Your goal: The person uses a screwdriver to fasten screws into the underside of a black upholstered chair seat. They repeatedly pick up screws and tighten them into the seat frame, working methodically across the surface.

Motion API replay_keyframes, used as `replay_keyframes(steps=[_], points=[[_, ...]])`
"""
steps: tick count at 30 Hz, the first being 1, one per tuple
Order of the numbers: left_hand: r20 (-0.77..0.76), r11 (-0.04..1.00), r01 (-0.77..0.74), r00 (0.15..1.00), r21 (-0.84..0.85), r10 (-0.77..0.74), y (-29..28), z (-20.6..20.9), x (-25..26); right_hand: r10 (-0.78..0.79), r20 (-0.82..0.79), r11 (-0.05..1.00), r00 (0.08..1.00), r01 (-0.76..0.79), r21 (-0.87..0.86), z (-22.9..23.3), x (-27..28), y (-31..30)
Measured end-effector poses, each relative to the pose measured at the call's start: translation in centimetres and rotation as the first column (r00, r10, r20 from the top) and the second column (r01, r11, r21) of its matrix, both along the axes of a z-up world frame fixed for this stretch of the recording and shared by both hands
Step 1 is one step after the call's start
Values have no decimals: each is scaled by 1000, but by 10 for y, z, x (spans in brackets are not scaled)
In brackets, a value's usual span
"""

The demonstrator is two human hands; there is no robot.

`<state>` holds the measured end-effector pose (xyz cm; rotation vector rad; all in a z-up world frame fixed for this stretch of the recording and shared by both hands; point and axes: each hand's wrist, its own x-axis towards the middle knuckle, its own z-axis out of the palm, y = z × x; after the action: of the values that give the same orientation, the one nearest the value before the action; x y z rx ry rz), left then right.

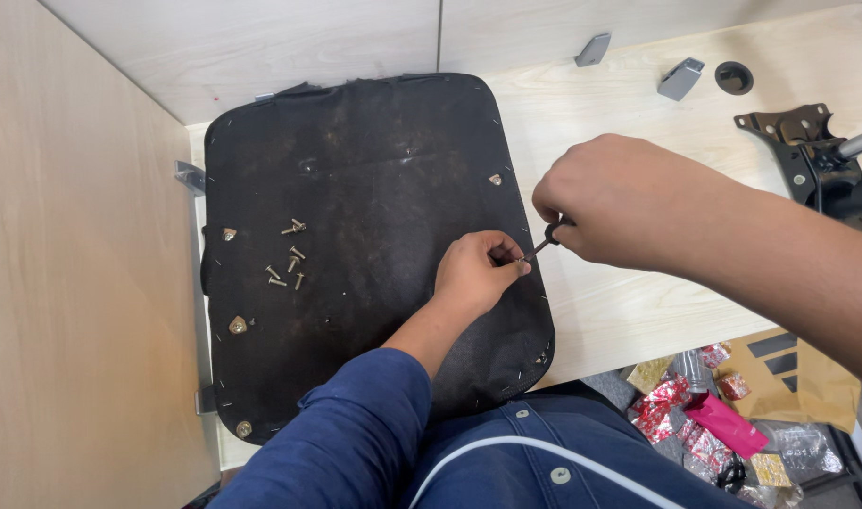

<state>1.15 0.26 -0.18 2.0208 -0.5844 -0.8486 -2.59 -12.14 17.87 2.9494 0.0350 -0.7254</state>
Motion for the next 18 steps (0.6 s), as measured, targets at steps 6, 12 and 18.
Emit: replay_keyframes(steps=[6, 12, 18], points=[[8, 1000, 20, 1000, 4, -20, 0, -3, -1, -40, 51, 999, 998, 41, -10, -5, -8, -4], [54, 999, -5, 999, -38, 7, 2, -5, -2, -67, -5, 994, 998, 67, 85, -7, -11, -11], [44, 999, -40, 998, -35, 41, 0, -1, -4, -44, 38, 996, 998, 41, 75, -8, -19, 1]])
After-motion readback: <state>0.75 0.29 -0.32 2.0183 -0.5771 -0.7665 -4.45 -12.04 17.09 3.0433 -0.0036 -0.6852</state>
